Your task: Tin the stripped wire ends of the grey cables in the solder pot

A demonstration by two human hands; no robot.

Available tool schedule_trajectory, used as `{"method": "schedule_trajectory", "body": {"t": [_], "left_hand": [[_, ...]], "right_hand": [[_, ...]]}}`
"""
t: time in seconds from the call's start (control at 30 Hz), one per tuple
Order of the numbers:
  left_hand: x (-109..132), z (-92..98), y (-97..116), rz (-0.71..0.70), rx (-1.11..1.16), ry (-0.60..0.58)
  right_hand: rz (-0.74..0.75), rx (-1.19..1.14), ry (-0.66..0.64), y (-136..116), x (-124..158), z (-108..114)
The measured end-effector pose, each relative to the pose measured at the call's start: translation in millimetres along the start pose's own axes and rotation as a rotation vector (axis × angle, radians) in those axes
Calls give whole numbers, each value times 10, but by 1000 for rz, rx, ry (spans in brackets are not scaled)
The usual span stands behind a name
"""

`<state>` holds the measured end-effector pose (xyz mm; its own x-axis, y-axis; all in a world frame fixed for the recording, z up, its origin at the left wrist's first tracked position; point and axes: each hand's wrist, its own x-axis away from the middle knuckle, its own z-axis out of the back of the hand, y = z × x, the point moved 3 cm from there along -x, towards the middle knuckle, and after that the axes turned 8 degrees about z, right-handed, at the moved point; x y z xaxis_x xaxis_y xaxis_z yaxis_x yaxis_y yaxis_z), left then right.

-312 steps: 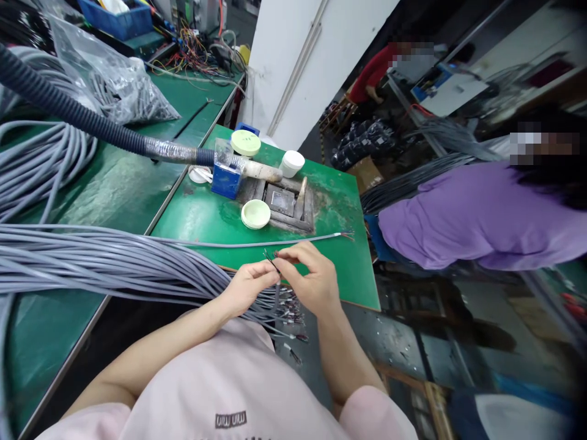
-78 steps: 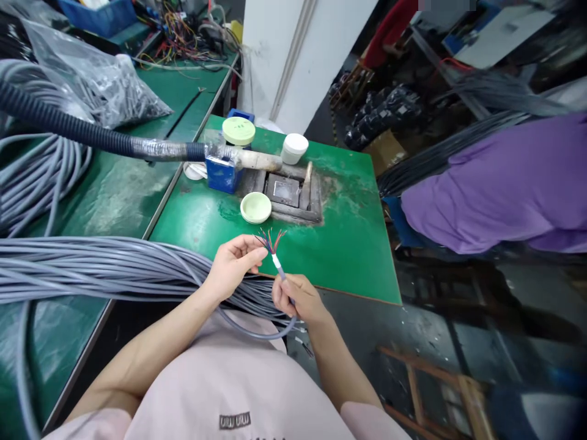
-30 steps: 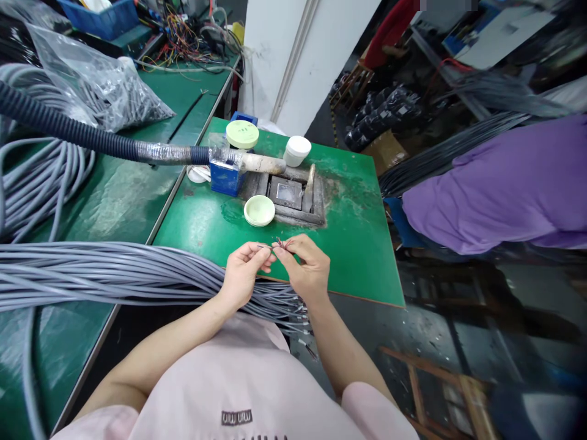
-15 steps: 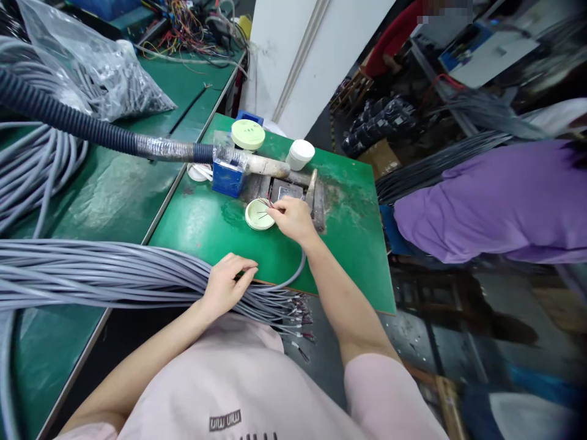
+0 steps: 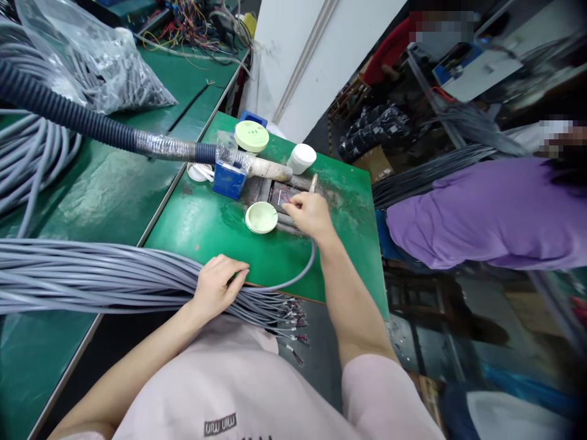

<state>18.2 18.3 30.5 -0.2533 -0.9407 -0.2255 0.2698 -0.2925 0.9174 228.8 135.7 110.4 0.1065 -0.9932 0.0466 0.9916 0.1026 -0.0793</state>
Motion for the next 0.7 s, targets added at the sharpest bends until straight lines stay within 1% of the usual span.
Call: {"method": "schedule_trajectory", "body": {"t": [0.1, 0.17, 0.23, 0.4, 0.7], "left_hand": [[-13, 9, -40, -8, -18, 15], [-22, 1, -51, -7, -25, 12], [-29, -4, -50, -5, -27, 10], [-41, 2, -29, -10, -48, 4], [-42, -6, -29, -27, -76, 3]], "right_hand": [[-149, 38, 40, 288, -85, 59], [-212, 70, 30, 431, -152, 23], [-245, 89, 11, 524, -215, -45], [-301, 105, -23, 625, -307, -189], [-316, 118, -42, 675, -362, -282]]}}
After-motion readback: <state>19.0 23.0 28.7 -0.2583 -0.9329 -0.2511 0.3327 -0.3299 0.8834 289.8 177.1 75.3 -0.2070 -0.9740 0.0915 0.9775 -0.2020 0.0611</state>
